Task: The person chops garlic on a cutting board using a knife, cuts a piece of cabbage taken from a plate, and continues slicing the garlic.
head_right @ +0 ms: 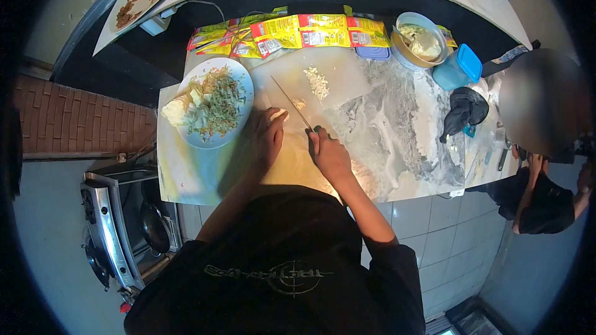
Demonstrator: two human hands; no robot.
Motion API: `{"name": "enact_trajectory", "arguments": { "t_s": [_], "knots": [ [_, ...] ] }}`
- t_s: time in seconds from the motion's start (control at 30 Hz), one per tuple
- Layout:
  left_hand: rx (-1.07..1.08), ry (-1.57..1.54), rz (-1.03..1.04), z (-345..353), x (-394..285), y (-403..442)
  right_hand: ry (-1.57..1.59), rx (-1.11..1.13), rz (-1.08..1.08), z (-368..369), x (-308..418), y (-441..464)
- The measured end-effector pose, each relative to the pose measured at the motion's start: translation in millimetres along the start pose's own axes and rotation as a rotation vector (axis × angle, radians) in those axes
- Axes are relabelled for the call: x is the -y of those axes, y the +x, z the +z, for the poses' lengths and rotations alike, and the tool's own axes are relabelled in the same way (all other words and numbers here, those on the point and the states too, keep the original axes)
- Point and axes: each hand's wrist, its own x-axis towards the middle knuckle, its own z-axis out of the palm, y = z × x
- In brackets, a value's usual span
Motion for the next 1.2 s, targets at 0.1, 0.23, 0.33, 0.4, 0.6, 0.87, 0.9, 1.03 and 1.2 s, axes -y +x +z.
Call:
{"name": "enact_trajectory", "arguments": {
  "t_s": [0.1, 0.23, 0.33, 0.4, 0.6, 0.87, 0.9, 1.03, 1.2],
  "knots": [
    [0.007, -0.025, 0.023, -2, -1, 1, 0.111, 0.056, 0.023, 3, -3, -1],
    [0.012, -0.042, 0.006, -3, -3, 3, 0.188, 0.104, 0.033, 2, -1, -2],
    [0.011, -0.056, -0.001, 0, -1, 2, 0.206, 0.111, 0.024, -1, 2, -2],
    [0.007, -0.063, 0.001, -1, -1, 3, 0.204, 0.120, 0.024, -2, 4, -2],
    [0.057, -0.069, -0.035, -3, 0, 0, 0.213, 0.143, 0.023, 1, 2, -2],
    [0.018, -0.099, -0.015, -4, -3, 3, 0.171, 0.091, -0.002, 19, 0, -2],
    [0.017, -0.100, -0.012, -4, -4, 4, 0.122, 0.075, -0.003, 22, 0, -1],
    [0.022, -0.084, -0.007, -2, 0, 0, -0.046, 0.023, -0.013, 20, 8, -3],
    [-0.006, -0.104, 0.007, -3, -4, 2, -0.038, -0.006, -0.032, 12, 6, -5]
  ]
}}
